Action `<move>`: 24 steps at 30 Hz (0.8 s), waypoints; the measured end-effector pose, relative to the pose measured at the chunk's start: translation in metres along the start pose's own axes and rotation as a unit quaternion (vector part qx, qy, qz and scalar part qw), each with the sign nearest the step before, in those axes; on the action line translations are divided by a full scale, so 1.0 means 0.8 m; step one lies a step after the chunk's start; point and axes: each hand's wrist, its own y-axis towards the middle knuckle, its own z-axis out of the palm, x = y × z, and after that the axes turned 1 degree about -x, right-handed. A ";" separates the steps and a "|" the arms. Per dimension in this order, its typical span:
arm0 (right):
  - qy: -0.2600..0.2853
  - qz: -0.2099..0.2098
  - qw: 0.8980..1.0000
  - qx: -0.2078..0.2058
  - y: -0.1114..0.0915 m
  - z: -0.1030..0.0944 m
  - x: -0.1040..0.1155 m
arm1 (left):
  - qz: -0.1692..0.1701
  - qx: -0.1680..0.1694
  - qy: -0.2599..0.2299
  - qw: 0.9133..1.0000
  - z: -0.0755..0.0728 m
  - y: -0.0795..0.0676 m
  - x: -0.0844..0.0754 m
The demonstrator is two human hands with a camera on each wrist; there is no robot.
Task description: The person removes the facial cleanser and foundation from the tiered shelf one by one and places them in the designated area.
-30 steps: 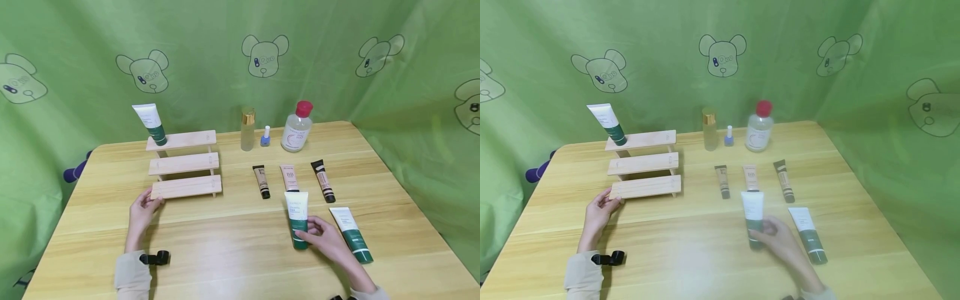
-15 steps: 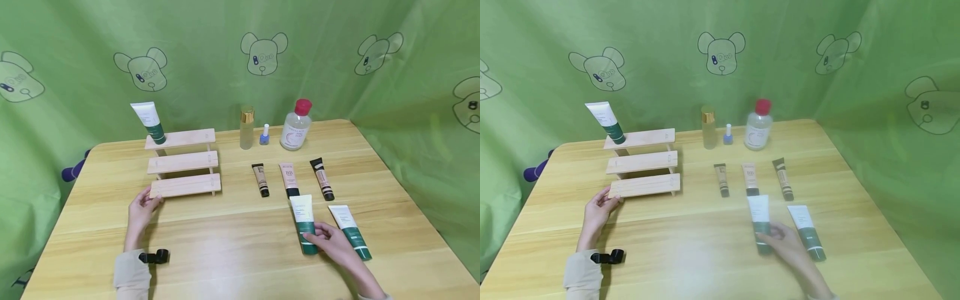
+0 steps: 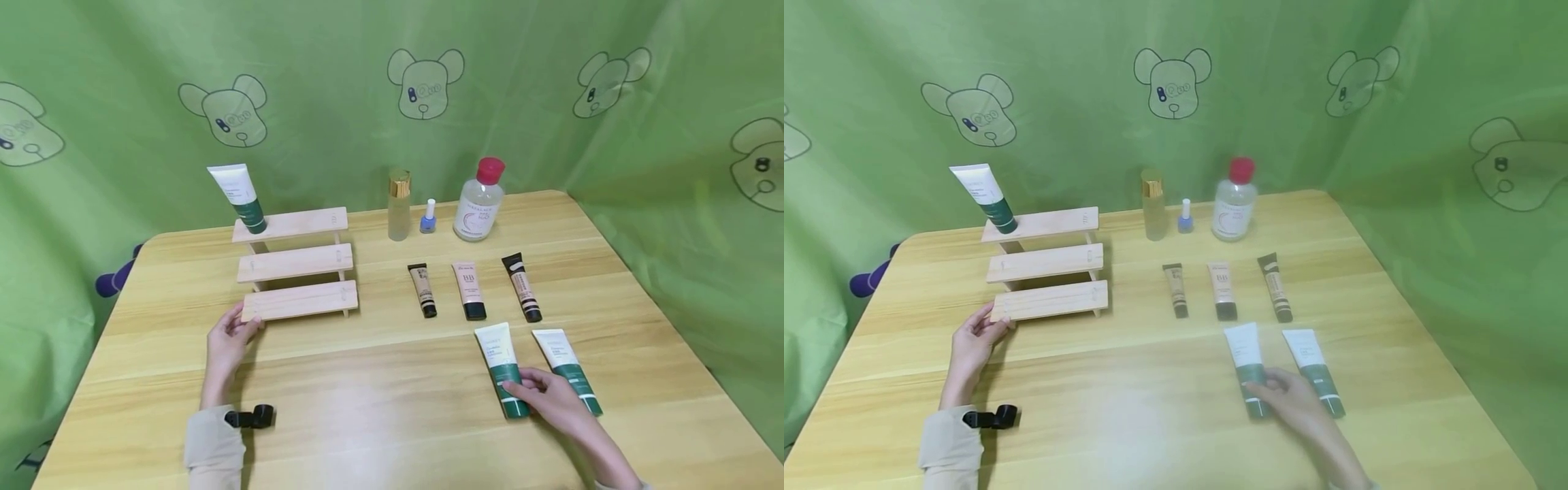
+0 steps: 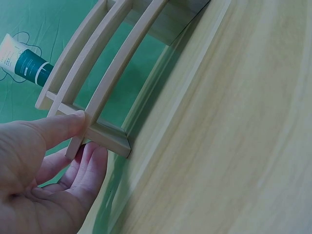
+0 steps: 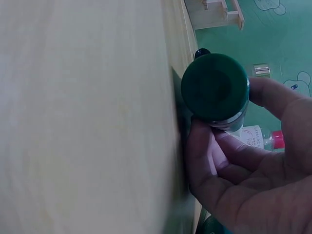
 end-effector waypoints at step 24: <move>-0.034 -0.007 0.999 0.001 0.002 0.005 0.002 | 0.003 -0.008 -0.010 1.000 0.001 0.001 0.001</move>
